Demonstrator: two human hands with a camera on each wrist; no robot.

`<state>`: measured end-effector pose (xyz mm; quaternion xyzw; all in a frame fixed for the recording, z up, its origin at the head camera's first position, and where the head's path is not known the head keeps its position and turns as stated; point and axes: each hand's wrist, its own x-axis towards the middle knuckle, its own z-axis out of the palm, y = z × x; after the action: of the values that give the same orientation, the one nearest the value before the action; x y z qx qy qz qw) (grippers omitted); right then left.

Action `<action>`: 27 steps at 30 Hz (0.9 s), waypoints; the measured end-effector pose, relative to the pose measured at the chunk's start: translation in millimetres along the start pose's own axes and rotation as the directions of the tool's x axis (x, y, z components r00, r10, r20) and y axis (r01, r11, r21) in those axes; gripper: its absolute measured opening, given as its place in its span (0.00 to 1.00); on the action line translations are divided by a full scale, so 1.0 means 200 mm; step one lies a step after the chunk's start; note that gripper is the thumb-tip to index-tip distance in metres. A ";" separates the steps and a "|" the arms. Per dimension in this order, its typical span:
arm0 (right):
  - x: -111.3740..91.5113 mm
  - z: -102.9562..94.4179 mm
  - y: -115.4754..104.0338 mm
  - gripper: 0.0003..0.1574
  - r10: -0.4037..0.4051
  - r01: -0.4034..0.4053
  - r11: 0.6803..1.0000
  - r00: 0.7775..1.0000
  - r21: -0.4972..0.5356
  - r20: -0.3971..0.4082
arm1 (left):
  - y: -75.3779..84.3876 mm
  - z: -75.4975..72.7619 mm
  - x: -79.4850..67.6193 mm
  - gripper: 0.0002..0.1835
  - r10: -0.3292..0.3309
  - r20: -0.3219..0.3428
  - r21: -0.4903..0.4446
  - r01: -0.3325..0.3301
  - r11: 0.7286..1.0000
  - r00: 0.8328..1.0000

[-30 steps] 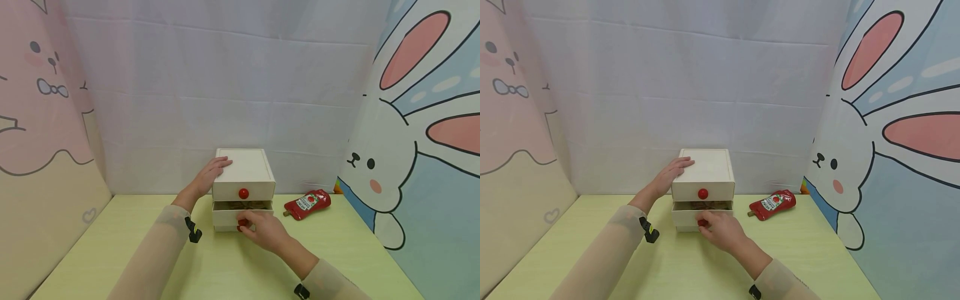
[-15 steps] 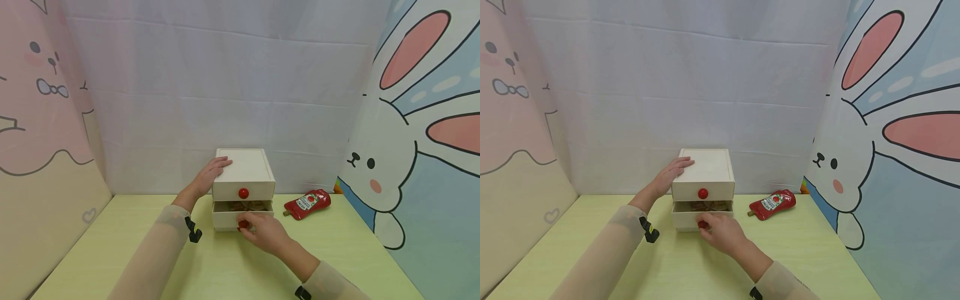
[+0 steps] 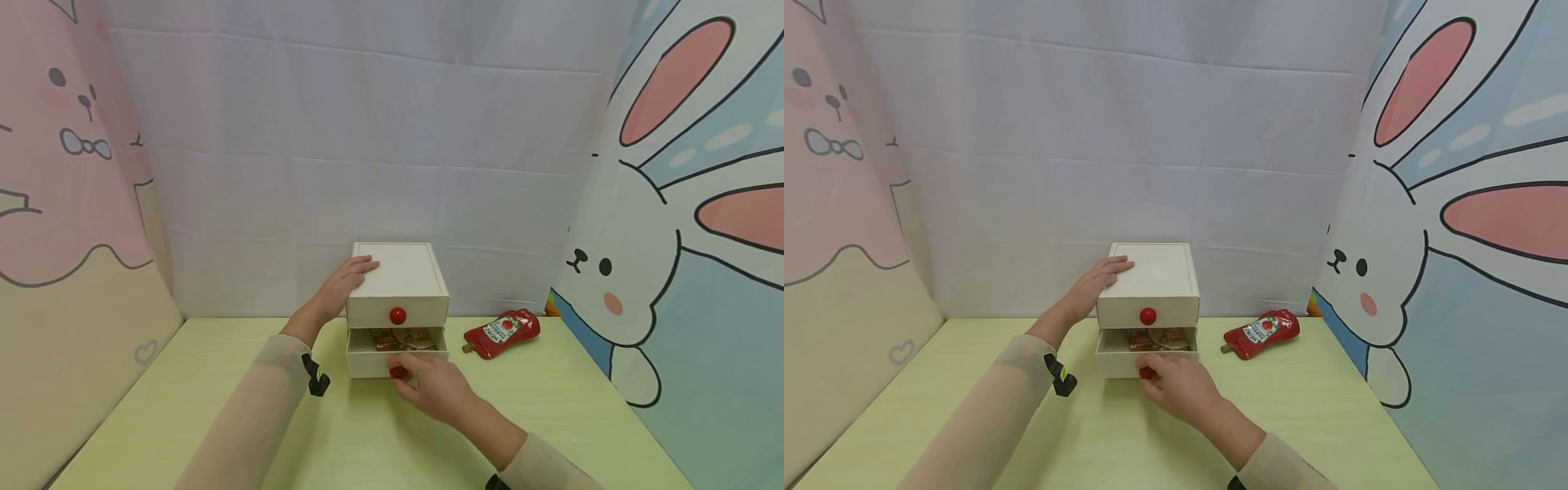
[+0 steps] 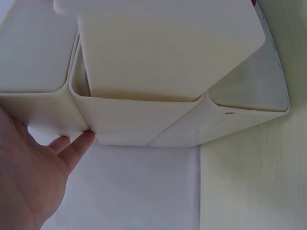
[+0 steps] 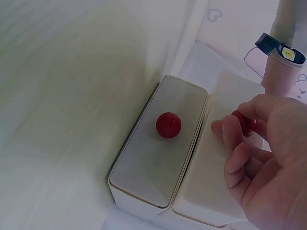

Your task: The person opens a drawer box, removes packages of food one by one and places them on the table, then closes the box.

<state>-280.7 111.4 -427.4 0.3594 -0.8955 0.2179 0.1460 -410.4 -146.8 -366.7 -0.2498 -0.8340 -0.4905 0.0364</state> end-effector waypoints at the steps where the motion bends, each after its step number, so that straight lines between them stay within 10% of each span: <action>1: 0.00 0.00 0.00 0.15 0.000 0.000 1.000 1.000 -0.002 0.001 | 0.00 0.00 0.00 0.29 0.000 -0.001 0.001 0.000 1.000 1.000; 27: -0.08 0.00 -0.05 0.13 -0.025 0.025 1.000 1.000 -0.015 0.003 | 0.00 0.00 0.00 0.29 -0.009 0.000 0.000 0.009 1.000 1.000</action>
<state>-262.4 114.7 -430.8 0.3699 -0.8928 0.2087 0.1500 -409.9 -146.1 -366.0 -0.2460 -0.8351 -0.4908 0.0341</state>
